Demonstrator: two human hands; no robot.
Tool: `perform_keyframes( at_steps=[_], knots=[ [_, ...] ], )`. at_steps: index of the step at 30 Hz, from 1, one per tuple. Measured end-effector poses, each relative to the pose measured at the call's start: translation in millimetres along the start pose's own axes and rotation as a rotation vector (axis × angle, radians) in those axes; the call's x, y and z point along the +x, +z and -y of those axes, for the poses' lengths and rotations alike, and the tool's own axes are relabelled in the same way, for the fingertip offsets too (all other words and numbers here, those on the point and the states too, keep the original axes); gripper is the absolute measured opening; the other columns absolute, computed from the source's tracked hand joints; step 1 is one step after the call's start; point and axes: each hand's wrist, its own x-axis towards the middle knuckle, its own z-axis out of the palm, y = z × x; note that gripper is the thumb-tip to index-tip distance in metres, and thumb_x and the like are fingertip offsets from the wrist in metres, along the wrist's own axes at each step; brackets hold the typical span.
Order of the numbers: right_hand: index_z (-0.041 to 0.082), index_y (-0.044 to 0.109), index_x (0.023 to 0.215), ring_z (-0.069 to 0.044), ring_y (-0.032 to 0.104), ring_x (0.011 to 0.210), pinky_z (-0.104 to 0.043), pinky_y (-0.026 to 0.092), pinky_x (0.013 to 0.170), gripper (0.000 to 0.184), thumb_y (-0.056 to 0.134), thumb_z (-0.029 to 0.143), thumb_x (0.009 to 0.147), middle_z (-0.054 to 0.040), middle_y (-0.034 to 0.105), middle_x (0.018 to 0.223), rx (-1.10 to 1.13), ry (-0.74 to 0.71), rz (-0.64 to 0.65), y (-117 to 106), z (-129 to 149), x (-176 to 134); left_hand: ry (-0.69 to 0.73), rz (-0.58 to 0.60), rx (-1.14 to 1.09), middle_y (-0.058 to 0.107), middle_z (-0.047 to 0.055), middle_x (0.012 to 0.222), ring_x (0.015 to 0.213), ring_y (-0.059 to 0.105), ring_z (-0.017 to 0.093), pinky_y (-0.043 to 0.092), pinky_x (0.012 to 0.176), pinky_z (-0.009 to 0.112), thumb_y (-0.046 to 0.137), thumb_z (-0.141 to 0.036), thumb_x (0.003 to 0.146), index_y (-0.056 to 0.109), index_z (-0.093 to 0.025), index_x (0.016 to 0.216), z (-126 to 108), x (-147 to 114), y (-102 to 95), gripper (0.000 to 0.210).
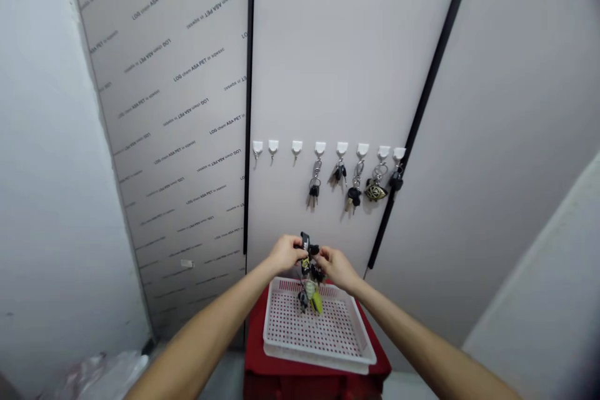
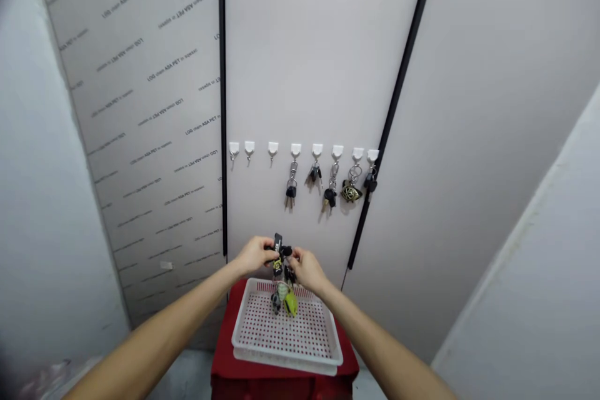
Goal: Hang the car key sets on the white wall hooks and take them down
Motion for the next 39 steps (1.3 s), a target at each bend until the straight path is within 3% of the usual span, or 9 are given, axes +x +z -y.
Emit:
perform_keyframes(
  at_steps=[4, 12, 22, 25, 27, 30, 33, 35, 39],
  knots=[
    [0.014, 0.046, 0.059, -0.009, 0.043, 0.048, -0.019, 0.032, 0.047, 0.017, 0.034, 0.024, 0.065, 0.0004, 0.049, 0.052, -0.082, 0.005, -0.007, 11.1, -17.1, -10.7, -0.003, 0.001, 0.143, 0.043, -0.005, 0.044, 0.04, 0.037, 0.004, 0.031, 0.041, 0.016, 0.042, -0.011, 0.058, 0.055, -0.01, 0.064, 13.3, -4.0, 13.8, 0.014],
    [0.013, 0.05, 0.056, -0.009, 0.043, 0.051, -0.018, 0.03, 0.049, 0.017, 0.033, 0.016, 0.061, -0.0019, 0.053, 0.054, -0.166, -0.028, -0.012, 38.0, -29.5, -25.3, 0.13, -0.082, 0.604, 0.054, 0.0, 0.066, 0.064, 0.045, 0.009, 0.033, 0.058, 0.019, 0.043, -0.015, 0.059, 0.056, -0.012, 0.065, 36.5, -11.1, 16.4, 0.015],
    [0.011, 0.053, 0.053, -0.006, 0.038, 0.047, -0.015, 0.027, 0.044, 0.018, 0.036, 0.012, 0.056, 0.0015, 0.048, 0.048, -0.169, 0.0, 0.131, 61.3, -45.2, -38.7, 0.075, 0.003, 0.896, 0.055, 0.003, 0.082, 0.076, 0.049, 0.013, 0.035, 0.063, 0.021, 0.037, -0.011, 0.061, 0.05, -0.018, 0.078, 62.8, -27.3, 35.0, 0.023],
    [0.011, 0.054, 0.05, -0.006, 0.037, 0.043, -0.016, 0.026, 0.042, 0.018, 0.037, 0.012, 0.055, 0.0015, 0.048, 0.045, -0.211, 0.013, 0.201, 42.2, -33.8, -31.7, 0.056, 0.026, 0.919, 0.054, 0.001, 0.088, 0.082, 0.048, 0.014, 0.035, 0.066, 0.022, 0.036, -0.009, 0.06, 0.045, -0.021, 0.086, 65.1, -31.2, 37.2, 0.03],
    [0.011, 0.055, 0.052, -0.007, 0.039, 0.043, -0.017, 0.028, 0.043, 0.02, 0.037, 0.016, 0.059, 0.0, 0.05, 0.047, -0.23, -0.027, 0.113, 14.2, -15.2, -18.6, 0.054, 0.033, 0.941, 0.054, 0.001, 0.09, 0.084, 0.048, 0.014, 0.035, 0.067, 0.023, 0.035, -0.009, 0.061, 0.043, -0.023, 0.088, 67.2, -32.8, 38.2, 0.031],
    [0.011, 0.056, 0.069, -0.009, 0.045, 0.05, -0.02, 0.034, 0.051, 0.025, 0.037, 0.026, 0.064, -0.0028, 0.055, 0.058, -0.216, -0.126, -0.259, -41.1, 23.6, 9.9, 0.003, 0.047, 0.99, 0.055, 0.002, 0.089, 0.082, 0.05, 0.016, 0.036, 0.067, 0.025, 0.039, -0.015, 0.062, 0.042, -0.023, 0.092, 66.3, -30.7, 37.0, 0.03],
    [0.013, 0.053, 0.083, -0.012, 0.049, 0.064, -0.023, 0.035, 0.062, 0.03, 0.039, 0.03, 0.064, -0.0056, 0.057, 0.076, -0.248, -0.145, -0.647, -89.9, 57.9, 39.8, -0.029, 0.01, 0.995, 0.055, 0.005, 0.089, 0.081, 0.05, 0.019, 0.037, 0.067, 0.027, 0.047, -0.03, 0.059, 0.043, -0.021, 0.094, 48.7, -16.8, 27.0, 0.036],
    [0.013, 0.051, 0.088, -0.014, 0.049, 0.074, -0.025, 0.035, 0.067, 0.033, 0.04, 0.03, 0.063, -0.0073, 0.056, 0.084, -0.299, -0.12, -0.756, -110.2, 70.9, 56.8, 0.024, -0.101, 0.925, 0.053, 0.006, 0.092, 0.084, 0.048, 0.019, 0.036, 0.068, 0.028, 0.045, -0.036, 0.061, 0.043, -0.02, 0.095, 23.8, 0.4, 15.0, 0.038],
    [0.013, 0.05, 0.093, -0.016, 0.049, 0.08, -0.025, 0.034, 0.07, 0.035, 0.042, 0.027, 0.062, -0.0076, 0.056, 0.085, -0.381, -0.012, -0.722, -124.2, 77.0, 79.5, 0.128, -0.462, 0.706, 0.048, 0.007, 0.1, 0.091, 0.043, 0.018, 0.035, 0.069, 0.028, 0.04, -0.04, 0.065, 0.038, -0.019, 0.101, -40.6, 42.8, -7.4, 0.042]
  ],
)
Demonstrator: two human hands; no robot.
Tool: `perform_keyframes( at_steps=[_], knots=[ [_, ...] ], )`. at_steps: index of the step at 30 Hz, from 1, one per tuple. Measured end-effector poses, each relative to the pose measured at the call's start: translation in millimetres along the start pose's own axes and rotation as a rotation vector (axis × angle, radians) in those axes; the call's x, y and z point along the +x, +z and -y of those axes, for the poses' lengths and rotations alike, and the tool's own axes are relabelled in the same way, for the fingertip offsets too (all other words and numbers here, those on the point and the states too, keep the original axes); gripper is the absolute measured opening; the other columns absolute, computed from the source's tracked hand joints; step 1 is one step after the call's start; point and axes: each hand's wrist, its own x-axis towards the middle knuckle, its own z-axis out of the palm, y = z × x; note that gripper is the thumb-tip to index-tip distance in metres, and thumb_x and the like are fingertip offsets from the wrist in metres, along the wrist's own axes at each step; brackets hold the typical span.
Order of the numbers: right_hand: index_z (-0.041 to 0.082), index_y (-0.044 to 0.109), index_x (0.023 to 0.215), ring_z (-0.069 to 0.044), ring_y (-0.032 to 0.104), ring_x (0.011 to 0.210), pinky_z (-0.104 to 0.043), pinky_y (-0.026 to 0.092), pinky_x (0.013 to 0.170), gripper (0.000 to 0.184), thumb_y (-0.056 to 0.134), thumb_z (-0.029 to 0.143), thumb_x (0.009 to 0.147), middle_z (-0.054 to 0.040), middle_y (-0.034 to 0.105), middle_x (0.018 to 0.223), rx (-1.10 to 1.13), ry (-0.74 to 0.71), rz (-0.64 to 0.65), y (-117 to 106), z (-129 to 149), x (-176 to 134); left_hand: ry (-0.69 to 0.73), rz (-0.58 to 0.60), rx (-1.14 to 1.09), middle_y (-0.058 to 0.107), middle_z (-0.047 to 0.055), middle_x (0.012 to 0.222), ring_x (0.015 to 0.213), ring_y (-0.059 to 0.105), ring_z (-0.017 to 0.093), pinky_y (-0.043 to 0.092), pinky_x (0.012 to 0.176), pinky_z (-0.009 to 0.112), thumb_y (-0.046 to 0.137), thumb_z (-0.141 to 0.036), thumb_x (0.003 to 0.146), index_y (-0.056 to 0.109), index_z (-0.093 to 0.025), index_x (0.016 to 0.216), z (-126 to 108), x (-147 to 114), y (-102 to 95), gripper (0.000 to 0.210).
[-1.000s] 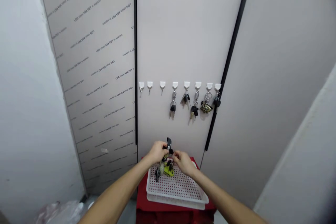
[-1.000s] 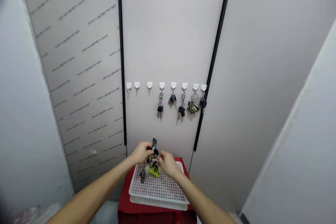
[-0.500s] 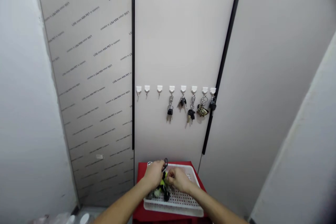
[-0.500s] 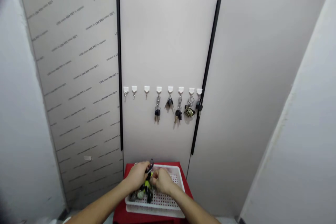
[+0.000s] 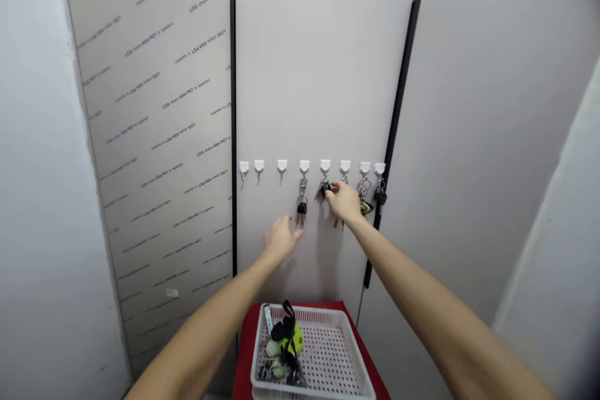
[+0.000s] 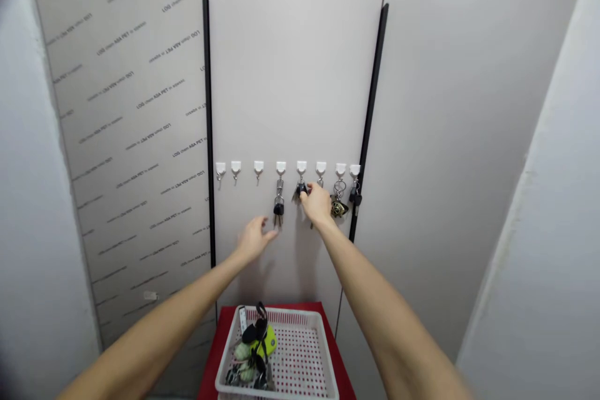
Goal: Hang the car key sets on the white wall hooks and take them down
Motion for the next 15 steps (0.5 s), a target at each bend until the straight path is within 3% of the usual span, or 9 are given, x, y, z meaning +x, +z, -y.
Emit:
perform_keyframes(
  at_steps=[2, 7, 10, 15],
  knots=[
    [0.014, 0.051, 0.091, -0.016, 0.05, 0.079, -0.025, 0.034, 0.068, 0.033, 0.041, 0.028, 0.062, -0.0068, 0.058, 0.081, -0.021, 0.019, 0.054, 3.1, 0.7, 3.9, -0.064, -0.096, -0.052, 0.046, 0.008, 0.101, 0.092, 0.042, 0.02, 0.035, 0.068, 0.029, 0.041, -0.043, 0.063, 0.036, -0.019, 0.101, -18.3, 23.2, -10.1, 0.046],
    [0.017, 0.051, 0.09, -0.019, 0.05, 0.079, -0.027, 0.036, 0.063, 0.04, 0.039, 0.043, 0.062, -0.0078, 0.057, 0.081, -0.041, 0.076, 0.095, 2.8, 6.0, 1.6, -0.122, -0.145, -0.058, 0.05, 0.008, 0.094, 0.091, 0.043, 0.021, 0.035, 0.068, 0.032, 0.046, -0.042, 0.06, 0.042, -0.018, 0.09, -46.2, 45.0, -9.9, 0.039],
    [0.018, 0.049, 0.091, -0.021, 0.051, 0.078, -0.028, 0.037, 0.06, 0.045, 0.041, 0.047, 0.058, -0.0085, 0.057, 0.082, -0.088, 0.118, 0.091, 1.2, 8.3, -1.3, -0.16, -0.149, -0.043, 0.051, 0.008, 0.092, 0.09, 0.044, 0.02, 0.035, 0.068, 0.03, 0.047, -0.033, 0.061, 0.041, -0.017, 0.089, -50.5, 47.8, -4.5, 0.033],
    [0.017, 0.055, 0.077, -0.019, 0.051, 0.075, -0.026, 0.037, 0.059, 0.028, 0.038, 0.035, 0.063, -0.0076, 0.058, 0.075, -0.158, 0.088, 0.14, -0.9, 5.2, -0.4, -0.183, -0.122, -0.098, 0.055, 0.007, 0.086, 0.081, 0.049, 0.017, 0.035, 0.064, 0.027, 0.044, -0.027, 0.063, 0.044, -0.018, 0.086, -47.6, 55.8, -4.3, 0.025]
  ],
)
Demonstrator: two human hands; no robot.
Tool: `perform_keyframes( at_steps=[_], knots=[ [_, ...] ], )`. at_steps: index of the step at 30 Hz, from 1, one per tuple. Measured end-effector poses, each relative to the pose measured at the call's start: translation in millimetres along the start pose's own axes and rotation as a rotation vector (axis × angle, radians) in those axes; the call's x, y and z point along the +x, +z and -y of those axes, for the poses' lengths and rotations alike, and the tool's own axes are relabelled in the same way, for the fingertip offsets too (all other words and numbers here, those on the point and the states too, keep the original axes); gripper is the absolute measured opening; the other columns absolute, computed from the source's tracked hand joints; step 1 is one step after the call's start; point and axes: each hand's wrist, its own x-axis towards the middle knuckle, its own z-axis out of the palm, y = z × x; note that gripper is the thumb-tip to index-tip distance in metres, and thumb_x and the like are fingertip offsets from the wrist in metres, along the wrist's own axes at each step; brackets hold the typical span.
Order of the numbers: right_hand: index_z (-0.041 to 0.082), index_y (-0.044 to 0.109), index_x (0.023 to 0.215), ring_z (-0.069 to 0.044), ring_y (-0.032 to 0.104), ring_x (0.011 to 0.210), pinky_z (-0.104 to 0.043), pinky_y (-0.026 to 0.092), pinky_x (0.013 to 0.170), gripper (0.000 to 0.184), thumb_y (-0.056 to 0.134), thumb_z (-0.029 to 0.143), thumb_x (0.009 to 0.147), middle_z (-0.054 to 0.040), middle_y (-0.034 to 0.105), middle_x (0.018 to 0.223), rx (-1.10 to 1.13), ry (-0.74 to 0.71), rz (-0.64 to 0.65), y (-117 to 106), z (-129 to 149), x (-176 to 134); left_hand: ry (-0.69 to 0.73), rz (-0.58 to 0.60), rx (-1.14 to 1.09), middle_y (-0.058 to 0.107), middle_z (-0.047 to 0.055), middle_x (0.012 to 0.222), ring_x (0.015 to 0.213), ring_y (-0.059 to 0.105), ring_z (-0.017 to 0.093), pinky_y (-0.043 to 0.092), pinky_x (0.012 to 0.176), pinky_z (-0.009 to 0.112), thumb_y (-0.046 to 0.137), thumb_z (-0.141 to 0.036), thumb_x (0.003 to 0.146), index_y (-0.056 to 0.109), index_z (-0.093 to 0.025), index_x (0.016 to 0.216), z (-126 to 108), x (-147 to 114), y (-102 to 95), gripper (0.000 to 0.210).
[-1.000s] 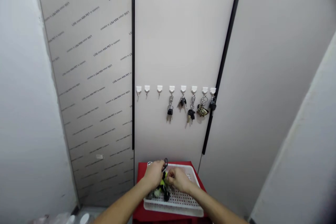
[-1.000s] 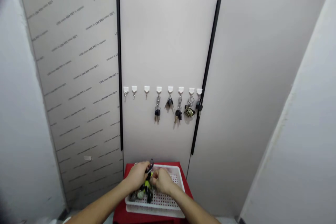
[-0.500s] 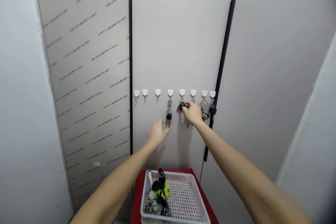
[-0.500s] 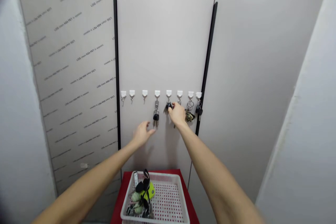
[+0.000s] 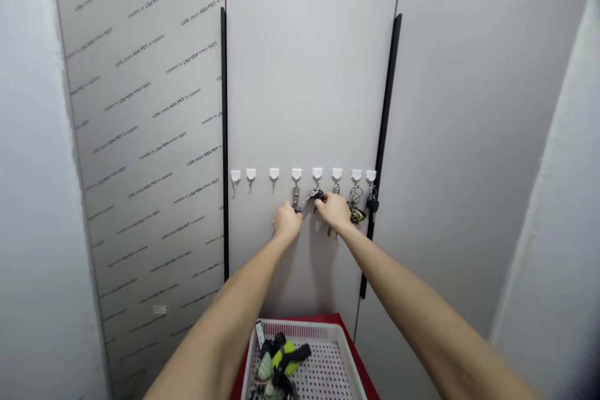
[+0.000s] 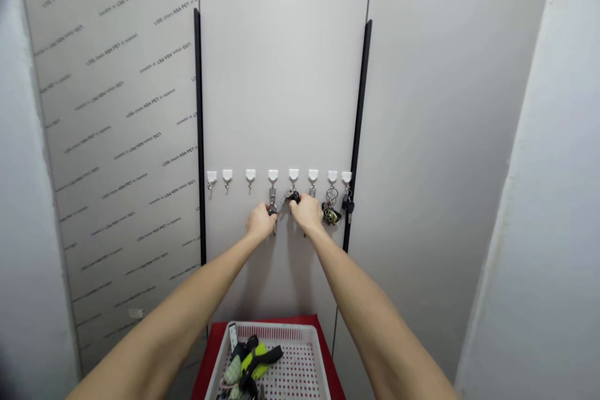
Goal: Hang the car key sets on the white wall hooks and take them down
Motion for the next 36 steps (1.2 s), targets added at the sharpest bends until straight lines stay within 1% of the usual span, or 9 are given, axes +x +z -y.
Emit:
perform_keyframes(
  at_steps=[4, 11, 16, 20, 24, 27, 29, 32, 36],
  knots=[
    [0.017, 0.056, 0.074, -0.018, 0.052, 0.073, -0.025, 0.036, 0.058, 0.028, 0.036, 0.033, 0.063, -0.0069, 0.058, 0.073, -0.006, -0.035, -0.02, -6.7, -2.5, 5.6, 0.056, -0.025, -0.094, 0.056, 0.004, 0.083, 0.078, 0.05, 0.014, 0.036, 0.063, 0.023, 0.046, -0.028, 0.061, 0.047, -0.019, 0.084, -3.9, 9.6, -11.4, 0.025],
    [0.015, 0.057, 0.07, -0.017, 0.051, 0.068, -0.024, 0.035, 0.056, 0.027, 0.037, 0.032, 0.061, -0.0067, 0.057, 0.07, -0.018, -0.076, -0.091, -30.1, 7.8, 18.1, 0.118, -0.079, -0.183, 0.056, 0.005, 0.083, 0.078, 0.05, 0.014, 0.036, 0.064, 0.022, 0.047, -0.027, 0.059, 0.05, -0.015, 0.085, -22.0, 20.6, -45.2, 0.028],
    [0.014, 0.056, 0.069, -0.013, 0.05, 0.062, -0.02, 0.033, 0.052, 0.026, 0.037, 0.031, 0.062, -0.0046, 0.056, 0.063, 0.032, -0.189, -0.019, -37.3, 16.2, 8.4, 0.179, -0.107, -0.246, 0.056, 0.003, 0.082, 0.076, 0.049, 0.011, 0.036, 0.066, 0.02, 0.048, -0.025, 0.059, 0.05, -0.014, 0.087, -28.7, 21.9, -60.9, 0.031],
    [0.014, 0.055, 0.067, -0.01, 0.049, 0.055, -0.018, 0.031, 0.048, 0.025, 0.036, 0.03, 0.063, -0.0026, 0.055, 0.056, 0.083, -0.29, 0.039, -34.1, 13.4, -13.0, 0.27, -0.063, -0.3, 0.056, 0.002, 0.077, 0.07, 0.049, 0.009, 0.037, 0.065, 0.02, 0.048, -0.024, 0.059, 0.05, -0.013, 0.088, -23.2, 9.0, -61.9, 0.031],
    [0.014, 0.054, 0.063, -0.009, 0.047, 0.051, -0.017, 0.029, 0.045, 0.024, 0.037, 0.032, 0.063, -0.0015, 0.054, 0.053, 0.079, -0.343, 0.139, -25.1, -3.5, -36.4, 0.325, 0.039, -0.295, 0.056, 0.001, 0.075, 0.067, 0.049, 0.008, 0.037, 0.063, 0.019, 0.048, -0.021, 0.059, 0.05, -0.014, 0.087, -7.0, -11.3, -48.4, 0.029],
    [0.015, 0.054, 0.062, -0.009, 0.046, 0.05, -0.017, 0.028, 0.045, 0.023, 0.037, 0.03, 0.063, -0.0015, 0.054, 0.053, 0.054, -0.341, 0.22, -8.3, -23.4, -56.8, 0.321, 0.146, -0.248, 0.055, 0.0, 0.074, 0.066, 0.048, 0.008, 0.037, 0.062, 0.019, 0.048, -0.02, 0.058, 0.05, -0.015, 0.087, 11.8, -29.6, -27.1, 0.03],
    [0.015, 0.054, 0.063, -0.009, 0.046, 0.05, -0.018, 0.028, 0.045, 0.022, 0.037, 0.028, 0.064, -0.002, 0.055, 0.054, 0.039, -0.33, 0.306, 8.9, -39.2, -75.6, 0.326, 0.238, -0.203, 0.055, 0.0, 0.075, 0.067, 0.048, 0.009, 0.037, 0.063, 0.019, 0.047, -0.019, 0.058, 0.05, -0.015, 0.088, 28.9, -47.5, -8.4, 0.03],
    [0.016, 0.055, 0.065, -0.01, 0.048, 0.051, -0.019, 0.028, 0.045, 0.022, 0.036, 0.026, 0.064, -0.0032, 0.057, 0.057, -0.011, -0.3, 0.448, 40.0, -64.7, -111.8, 0.337, 0.365, -0.07, 0.055, 0.001, 0.081, 0.074, 0.048, 0.011, 0.036, 0.067, 0.021, 0.045, -0.019, 0.06, 0.049, -0.017, 0.089, 59.4, -84.2, 21.1, 0.03],
    [0.017, 0.057, 0.068, -0.014, 0.052, 0.06, -0.02, 0.03, 0.049, 0.022, 0.037, 0.024, 0.063, -0.0056, 0.059, 0.066, -0.104, -0.264, 0.548, 75.9, -92.8, -157.9, 0.315, 0.5, 0.199, 0.053, 0.003, 0.089, 0.081, 0.048, 0.016, 0.036, 0.069, 0.027, 0.04, -0.018, 0.062, 0.048, -0.021, 0.09, 91.0, -132.4, 48.8, 0.029]
  ],
)
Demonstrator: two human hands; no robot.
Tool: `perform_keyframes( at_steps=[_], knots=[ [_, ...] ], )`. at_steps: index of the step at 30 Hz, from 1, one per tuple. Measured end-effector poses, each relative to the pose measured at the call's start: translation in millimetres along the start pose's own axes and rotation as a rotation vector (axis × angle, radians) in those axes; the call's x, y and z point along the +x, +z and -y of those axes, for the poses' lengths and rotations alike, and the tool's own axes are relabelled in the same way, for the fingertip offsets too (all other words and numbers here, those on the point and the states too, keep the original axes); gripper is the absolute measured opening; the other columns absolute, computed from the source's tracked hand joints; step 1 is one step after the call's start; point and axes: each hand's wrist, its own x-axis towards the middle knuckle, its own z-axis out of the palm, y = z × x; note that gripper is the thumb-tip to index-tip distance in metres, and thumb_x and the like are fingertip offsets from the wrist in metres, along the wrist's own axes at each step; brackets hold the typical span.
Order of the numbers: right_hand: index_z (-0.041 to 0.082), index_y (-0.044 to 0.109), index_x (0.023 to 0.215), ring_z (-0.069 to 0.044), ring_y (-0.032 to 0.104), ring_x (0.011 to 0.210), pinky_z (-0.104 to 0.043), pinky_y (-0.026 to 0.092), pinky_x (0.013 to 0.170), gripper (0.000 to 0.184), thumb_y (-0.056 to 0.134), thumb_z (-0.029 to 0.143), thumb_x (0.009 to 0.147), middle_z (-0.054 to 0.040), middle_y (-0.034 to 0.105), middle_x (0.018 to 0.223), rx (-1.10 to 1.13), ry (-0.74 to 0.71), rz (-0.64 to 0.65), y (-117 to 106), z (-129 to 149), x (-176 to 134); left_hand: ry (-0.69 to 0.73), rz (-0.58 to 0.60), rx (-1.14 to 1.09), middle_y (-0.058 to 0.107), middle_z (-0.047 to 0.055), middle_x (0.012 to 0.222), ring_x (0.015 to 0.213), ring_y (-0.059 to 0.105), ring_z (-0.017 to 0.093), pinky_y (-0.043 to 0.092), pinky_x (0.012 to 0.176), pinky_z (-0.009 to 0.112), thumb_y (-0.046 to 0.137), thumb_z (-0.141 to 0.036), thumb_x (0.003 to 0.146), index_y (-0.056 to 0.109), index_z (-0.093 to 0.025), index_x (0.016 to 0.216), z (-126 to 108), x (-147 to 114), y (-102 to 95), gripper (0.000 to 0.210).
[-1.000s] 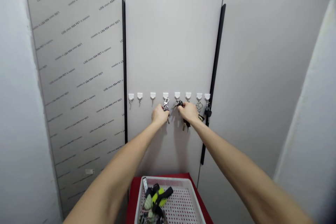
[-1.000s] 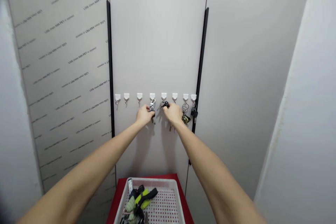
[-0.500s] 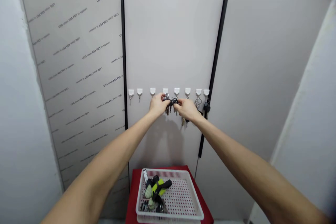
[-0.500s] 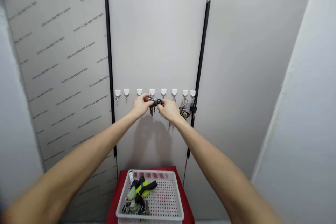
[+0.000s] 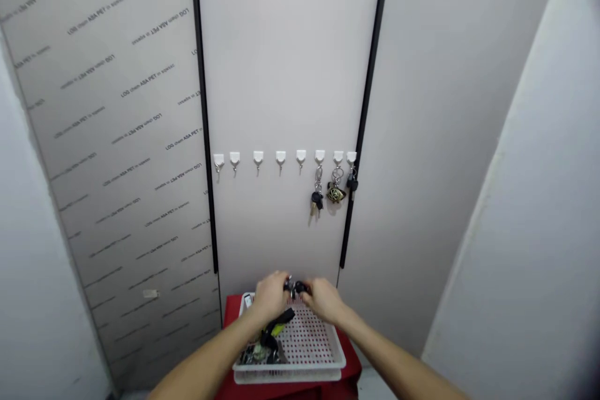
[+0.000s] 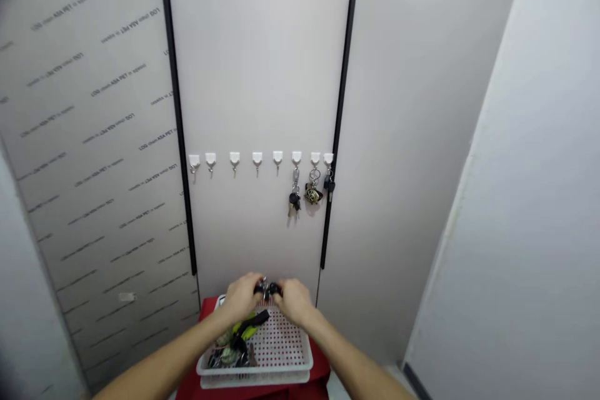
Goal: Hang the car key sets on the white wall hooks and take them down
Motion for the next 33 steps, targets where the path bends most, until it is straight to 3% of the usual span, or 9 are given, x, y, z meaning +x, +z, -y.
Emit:
perform_keyframes(
  at_steps=[6, 11, 14, 16, 19, 22, 26, 33],
  knots=[
    [0.019, 0.056, 0.078, -0.018, 0.053, 0.074, -0.023, 0.034, 0.058, 0.025, 0.039, 0.02, 0.06, -0.0071, 0.06, 0.077, -0.011, -0.022, 0.036, 39.5, -9.5, -17.6, 0.091, 0.122, 0.209, 0.053, 0.009, 0.09, 0.085, 0.046, 0.02, 0.032, 0.073, 0.034, 0.034, -0.012, 0.064, 0.052, -0.017, 0.085, -14.7, -9.3, 24.5, 0.028],
    [0.017, 0.059, 0.066, -0.018, 0.054, 0.068, -0.023, 0.035, 0.054, 0.021, 0.039, 0.017, 0.058, -0.0089, 0.061, 0.071, -0.011, 0.034, 0.102, 38.8, -13.6, -16.6, 0.112, 0.207, 0.291, 0.054, 0.015, 0.087, 0.084, 0.047, 0.023, 0.03, 0.075, 0.037, 0.031, -0.007, 0.064, 0.055, -0.009, 0.082, -24.9, -1.2, 37.4, 0.03],
    [0.017, 0.06, 0.069, -0.015, 0.054, 0.063, -0.021, 0.035, 0.053, 0.023, 0.038, 0.017, 0.061, -0.007, 0.061, 0.068, 0.066, 0.022, 0.011, 3.5, -22.1, -1.5, 0.132, 0.218, 0.315, 0.056, 0.014, 0.082, 0.081, 0.049, 0.023, 0.031, 0.073, 0.036, 0.034, -0.008, 0.063, 0.057, -0.009, 0.079, -25.5, 4.4, 34.3, 0.028],
    [0.016, 0.059, 0.077, -0.013, 0.054, 0.064, -0.02, 0.036, 0.056, 0.026, 0.036, 0.02, 0.064, -0.0064, 0.061, 0.073, 0.136, 0.035, -0.183, -36.0, -30.5, 15.5, 0.133, 0.181, 0.307, 0.057, 0.013, 0.081, 0.079, 0.05, 0.023, 0.032, 0.073, 0.037, 0.039, -0.015, 0.062, 0.057, -0.011, 0.078, -29.3, 14.5, 20.6, 0.023],
    [0.015, 0.054, 0.089, -0.013, 0.053, 0.069, -0.022, 0.037, 0.061, 0.033, 0.034, 0.031, 0.068, -0.0065, 0.06, 0.08, 0.196, 0.128, -0.566, -100.3, -40.4, 44.6, 0.079, -0.009, 0.246, 0.055, 0.012, 0.086, 0.083, 0.048, 0.023, 0.032, 0.074, 0.037, 0.044, -0.03, 0.062, 0.054, -0.014, 0.083, -45.3, 42.9, -15.7, 0.028],
    [0.017, 0.053, 0.091, -0.016, 0.052, 0.075, -0.024, 0.036, 0.063, 0.035, 0.035, 0.035, 0.067, -0.0061, 0.058, 0.085, 0.179, 0.247, -0.767, -145.3, -41.1, 69.7, 0.017, -0.272, 0.097, 0.052, 0.009, 0.092, 0.087, 0.045, 0.02, 0.033, 0.073, 0.032, 0.037, -0.039, 0.066, 0.048, -0.016, 0.092, -69.8, 80.5, -56.4, 0.037],
    [0.018, 0.052, 0.091, -0.017, 0.051, 0.077, -0.025, 0.036, 0.061, 0.036, 0.039, 0.038, 0.064, -0.0067, 0.058, 0.083, 0.153, 0.362, -0.772, -165.0, -34.5, 91.7, -0.098, -0.454, -0.097, 0.051, 0.009, 0.096, 0.088, 0.045, 0.019, 0.035, 0.067, 0.029, 0.036, -0.043, 0.065, 0.044, -0.017, 0.096, -98.6, 123.7, -89.2, 0.041],
    [0.02, 0.057, 0.073, -0.016, 0.051, 0.068, -0.023, 0.033, 0.052, 0.028, 0.037, 0.036, 0.063, -0.0053, 0.058, 0.071, 0.154, 0.438, -0.719, -166.9, -37.6, 103.8, -0.185, -0.423, -0.198, 0.059, 0.005, 0.08, 0.075, 0.052, 0.016, 0.036, 0.059, 0.025, 0.037, -0.034, 0.066, 0.057, -0.024, 0.077, -113.8, 153.0, -94.7, 0.025]
  ],
)
